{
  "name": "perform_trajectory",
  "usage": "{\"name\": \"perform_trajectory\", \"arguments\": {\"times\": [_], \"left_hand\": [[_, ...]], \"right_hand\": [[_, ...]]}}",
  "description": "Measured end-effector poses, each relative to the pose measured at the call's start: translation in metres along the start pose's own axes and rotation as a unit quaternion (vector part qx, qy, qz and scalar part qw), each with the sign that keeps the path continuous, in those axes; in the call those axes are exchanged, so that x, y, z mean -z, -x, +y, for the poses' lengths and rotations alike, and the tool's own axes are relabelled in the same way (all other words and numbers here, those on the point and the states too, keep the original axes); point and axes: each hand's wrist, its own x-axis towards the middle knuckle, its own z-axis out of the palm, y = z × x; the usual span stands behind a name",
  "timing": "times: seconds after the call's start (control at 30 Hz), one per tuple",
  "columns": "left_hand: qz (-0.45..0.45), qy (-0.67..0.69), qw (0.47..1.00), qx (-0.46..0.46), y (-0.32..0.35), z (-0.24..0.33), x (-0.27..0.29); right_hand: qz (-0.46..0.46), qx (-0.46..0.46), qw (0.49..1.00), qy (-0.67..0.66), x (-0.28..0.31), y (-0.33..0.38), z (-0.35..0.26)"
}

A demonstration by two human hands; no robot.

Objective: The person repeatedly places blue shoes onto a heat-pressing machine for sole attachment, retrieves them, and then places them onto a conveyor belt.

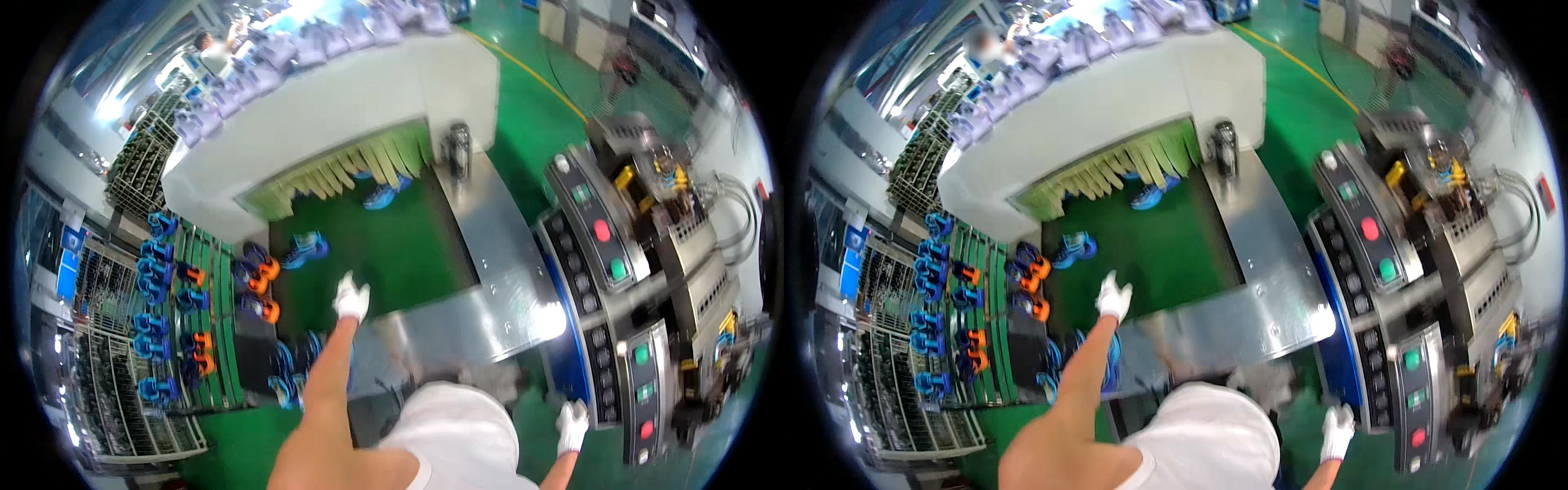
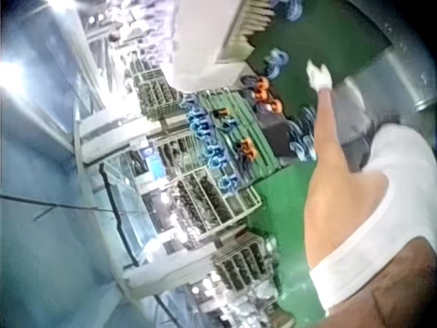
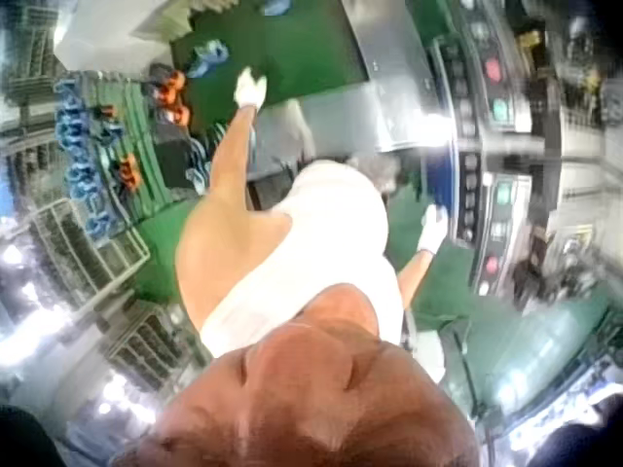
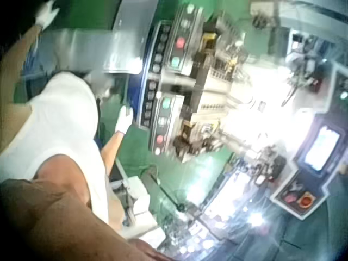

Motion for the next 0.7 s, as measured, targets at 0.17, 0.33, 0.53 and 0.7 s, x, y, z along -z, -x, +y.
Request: {"name": "perform_trajectory", "arguments": {"times": [0.17,0.33,0.53,0.7], "left_hand": [[0.06,0.016,0.984,0.168,-0.093,-0.062,0.045],[0.167,0.029,0.976,0.137,-0.211,-0.136,0.057],[0.177,0.026,0.984,0.024,-0.245,-0.145,0.038],[0.145,0.042,0.983,-0.108,-0.187,-0.1,0.044]], "right_hand": [[-0.114,0.06,0.971,0.199,-0.05,-0.041,0.083],[-0.139,-0.047,0.958,0.247,-0.058,-0.061,0.072],[-0.179,0.075,0.921,0.337,-0.094,-0.072,-0.06],[-0.222,0.326,0.824,0.406,-0.194,-0.093,-0.139]]}}
